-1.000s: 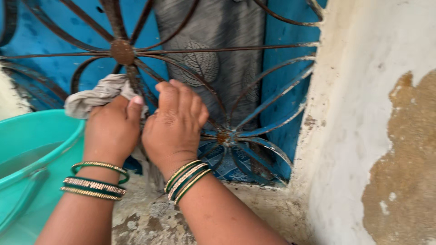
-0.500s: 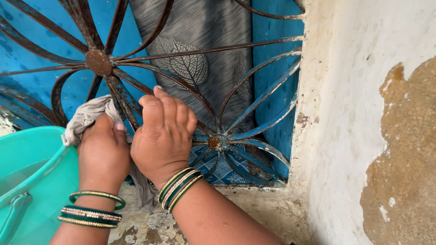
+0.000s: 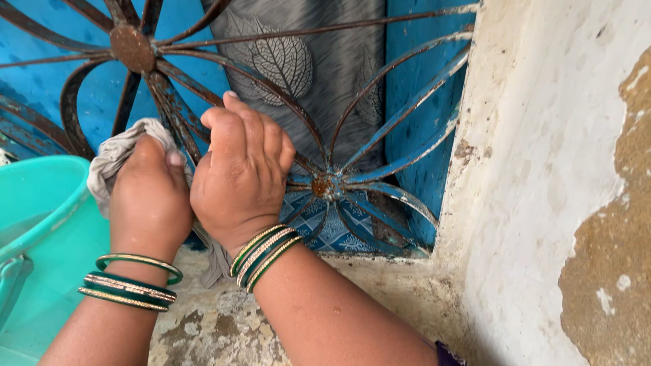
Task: The person cleans a metal window grill using a cloth and a bucket of water. The person repeatedly wipes the metal bars of the grill with the cloth, rinses the cloth in the bucket, wrings it out, and continues wiping different sections of the grill and the surrounding window frame.
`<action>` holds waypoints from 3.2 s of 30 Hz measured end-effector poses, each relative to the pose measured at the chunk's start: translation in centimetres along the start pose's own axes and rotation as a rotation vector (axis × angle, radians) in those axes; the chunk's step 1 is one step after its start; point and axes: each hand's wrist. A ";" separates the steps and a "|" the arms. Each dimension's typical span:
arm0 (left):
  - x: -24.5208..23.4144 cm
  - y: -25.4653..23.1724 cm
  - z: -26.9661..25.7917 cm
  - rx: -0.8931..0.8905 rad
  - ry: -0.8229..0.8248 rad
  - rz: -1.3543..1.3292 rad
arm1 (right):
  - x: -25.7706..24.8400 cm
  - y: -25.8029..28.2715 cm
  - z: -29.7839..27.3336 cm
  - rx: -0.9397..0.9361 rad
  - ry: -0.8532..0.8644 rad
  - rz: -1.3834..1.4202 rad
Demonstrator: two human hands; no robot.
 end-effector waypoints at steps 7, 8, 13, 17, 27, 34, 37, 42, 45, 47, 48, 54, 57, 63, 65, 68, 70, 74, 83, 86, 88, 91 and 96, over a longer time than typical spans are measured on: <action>-1.7 -0.7 2.8 -0.019 0.153 0.309 | -0.3 -0.5 -0.3 -0.023 0.044 -0.035; -2.6 -0.9 3.8 -0.020 0.152 0.308 | -0.1 -0.4 -0.2 -0.029 0.036 -0.048; -2.9 -1.2 2.8 -0.053 0.012 -0.373 | 0.1 -0.3 -0.2 -0.068 0.026 -0.059; -0.2 -0.1 0.3 0.007 -0.025 -0.259 | -0.1 -0.5 -0.5 -0.044 0.022 -0.030; 0.3 2.1 2.2 -0.186 0.160 -0.156 | -0.7 -0.6 -0.7 -0.071 0.062 -0.040; 0.5 0.9 1.6 0.037 -0.097 -0.112 | -0.6 -0.6 -0.6 -0.055 0.045 -0.049; 1.3 0.6 0.2 -0.071 -0.118 -0.044 | -0.7 -0.4 -0.7 -0.047 0.042 -0.040; 0.9 -0.5 -0.6 0.050 -0.292 -0.061 | -2.1 0.5 -0.1 -0.023 0.069 0.022; 0.3 -1.8 -0.3 0.181 -0.425 -0.052 | -2.8 1.1 0.7 0.068 0.091 0.039; -0.4 -2.6 0.7 0.304 -0.440 -0.119 | -3.2 1.3 1.5 0.105 0.077 0.048; -0.7 -3.0 1.5 0.353 -0.436 -0.156 | -3.3 1.4 1.9 0.147 0.066 0.073; -1.8 -6.4 4.6 0.606 -0.361 -0.253 | -5.3 2.4 2.3 0.440 -0.049 0.306; -1.3 -7.4 4.1 0.595 -0.433 -0.167 | -6.3 2.7 1.8 0.175 -0.130 0.241; 0.9 -10.5 -1.3 0.389 -0.073 -0.236 | -9.1 3.9 3.4 -0.005 -0.194 -0.019; 0.6 -12.1 -2.1 0.344 -0.003 -0.245 | -9.9 4.7 4.6 -0.045 -0.173 -0.071; -1.7 -12.6 -1.4 0.357 0.001 -0.493 | -10.3 5.7 5.9 -0.025 -0.079 -0.166; -3.8 -11.7 1.2 0.337 0.276 -0.306 | -10.3 6.1 6.6 0.006 -0.011 -0.212; -6.7 -9.7 4.9 0.326 0.089 -0.172 | -10.5 6.8 6.5 0.054 0.088 -0.239; -3.1 -12.6 0.5 0.381 0.246 -0.330 | -11.4 7.1 6.8 0.072 0.035 -0.311; -3.8 -11.1 1.3 0.473 0.215 -0.251 | -12.7 6.7 6.2 0.024 0.117 -0.422; -5.3 -9.8 4.1 0.695 0.184 -0.217 | -13.5 6.5 5.8 -0.057 0.197 -0.473; -8.2 -8.4 6.2 0.482 0.316 0.067 | -13.9 6.3 6.1 -0.168 0.280 -0.587; -5.1 -12.2 0.6 0.444 -0.035 -0.037 | -14.6 5.4 5.8 -0.051 0.165 -0.492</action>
Point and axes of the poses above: each hand's wrist, its own z-axis towards the middle knuckle, its own x-axis out of the palm, y = z × x, and after that the axes turned 6 degrees about z, right-handed
